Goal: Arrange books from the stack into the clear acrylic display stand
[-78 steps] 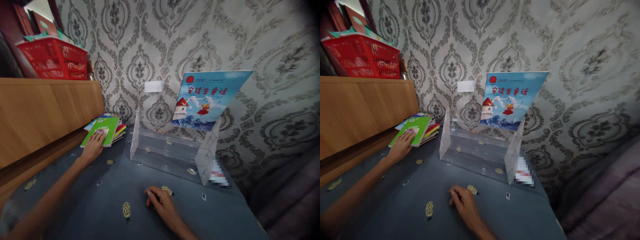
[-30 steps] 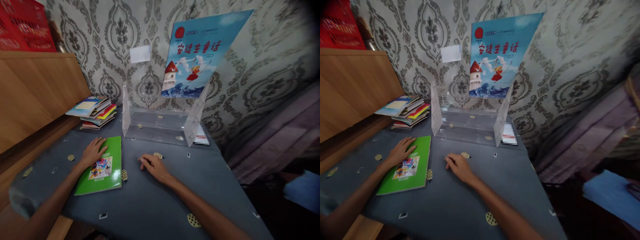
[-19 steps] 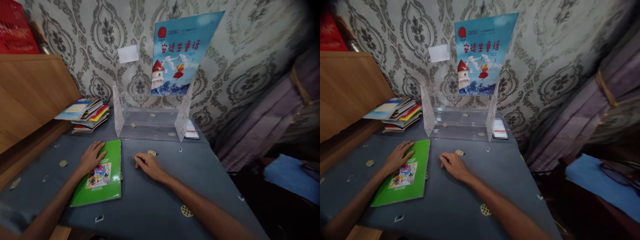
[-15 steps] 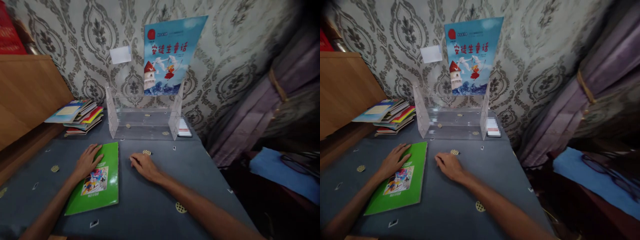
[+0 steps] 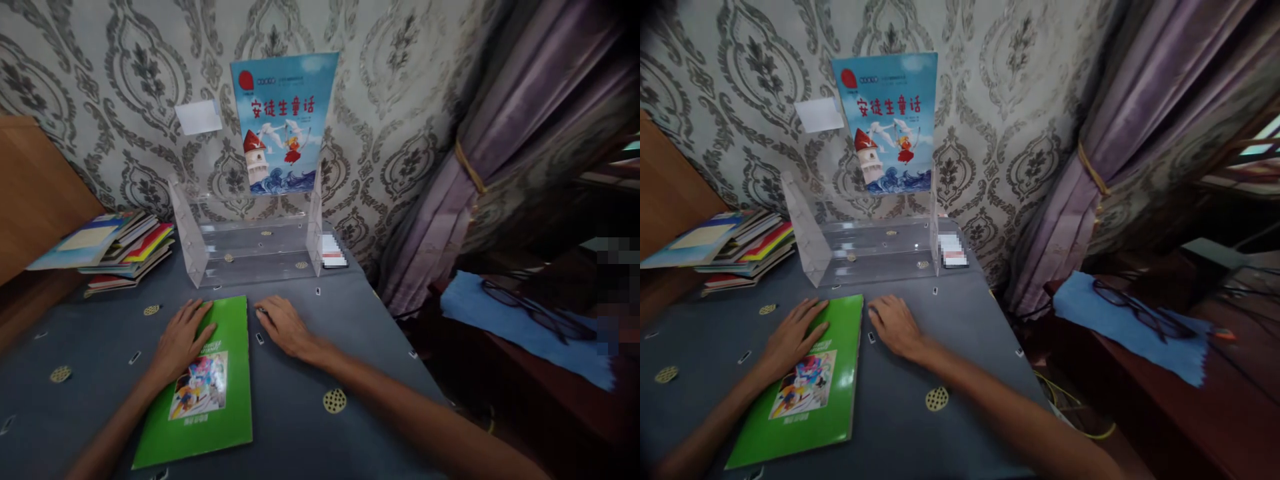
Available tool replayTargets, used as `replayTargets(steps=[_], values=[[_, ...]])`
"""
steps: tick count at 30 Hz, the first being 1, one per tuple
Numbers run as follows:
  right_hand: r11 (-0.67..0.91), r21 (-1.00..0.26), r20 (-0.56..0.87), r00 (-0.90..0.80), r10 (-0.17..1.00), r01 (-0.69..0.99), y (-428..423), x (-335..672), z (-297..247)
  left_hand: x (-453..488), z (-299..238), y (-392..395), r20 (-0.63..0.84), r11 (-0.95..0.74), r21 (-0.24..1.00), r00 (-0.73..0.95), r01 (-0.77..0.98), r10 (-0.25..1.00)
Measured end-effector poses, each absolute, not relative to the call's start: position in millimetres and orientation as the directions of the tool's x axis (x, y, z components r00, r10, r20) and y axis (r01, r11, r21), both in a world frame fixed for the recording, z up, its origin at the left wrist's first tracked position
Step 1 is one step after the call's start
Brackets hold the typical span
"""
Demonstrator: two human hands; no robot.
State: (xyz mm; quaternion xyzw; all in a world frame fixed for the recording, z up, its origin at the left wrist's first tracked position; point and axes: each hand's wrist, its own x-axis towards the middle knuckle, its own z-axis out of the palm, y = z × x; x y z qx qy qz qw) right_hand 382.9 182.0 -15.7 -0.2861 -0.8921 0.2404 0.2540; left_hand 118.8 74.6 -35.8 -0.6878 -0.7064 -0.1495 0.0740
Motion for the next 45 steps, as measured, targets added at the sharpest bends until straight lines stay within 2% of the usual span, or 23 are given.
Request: replayTargets(steps=[7,16,21,26,33,40,45], values=[[0.672,-0.576,0.289,-0.653,0.7,0.466,197,416,-18,168,-36,99,0.336,-0.042,0.137,-0.006,0.99,0.942],[0.627,-0.594,0.332,-0.556,0.762,0.505,215,438,-21,232,-31,130,0.307,-0.078,0.145,0.03,0.986,0.951],[0.589,-0.599,0.299,-0.53,0.793,0.543,219,440,-21,257,-26,138,0.288,-0.094,0.154,0.046,0.984,0.957],[0.599,-0.606,0.321,-0.528,0.786,0.523,220,443,-25,256,-25,137,0.26,-0.123,0.214,0.065,0.969,0.963],[0.622,-0.627,0.382,-0.511,0.77,0.468,212,454,-36,245,-35,124,0.335,-0.196,0.347,0.074,0.917,0.939],[0.593,-0.646,0.378,-0.474,0.795,0.48,207,455,-40,249,-40,121,0.325,-0.187,0.357,0.065,0.915,0.943],[0.56,-0.564,0.309,-0.474,0.824,0.607,226,453,-27,245,-32,133,0.36,-0.202,0.348,0.068,0.915,0.93]])
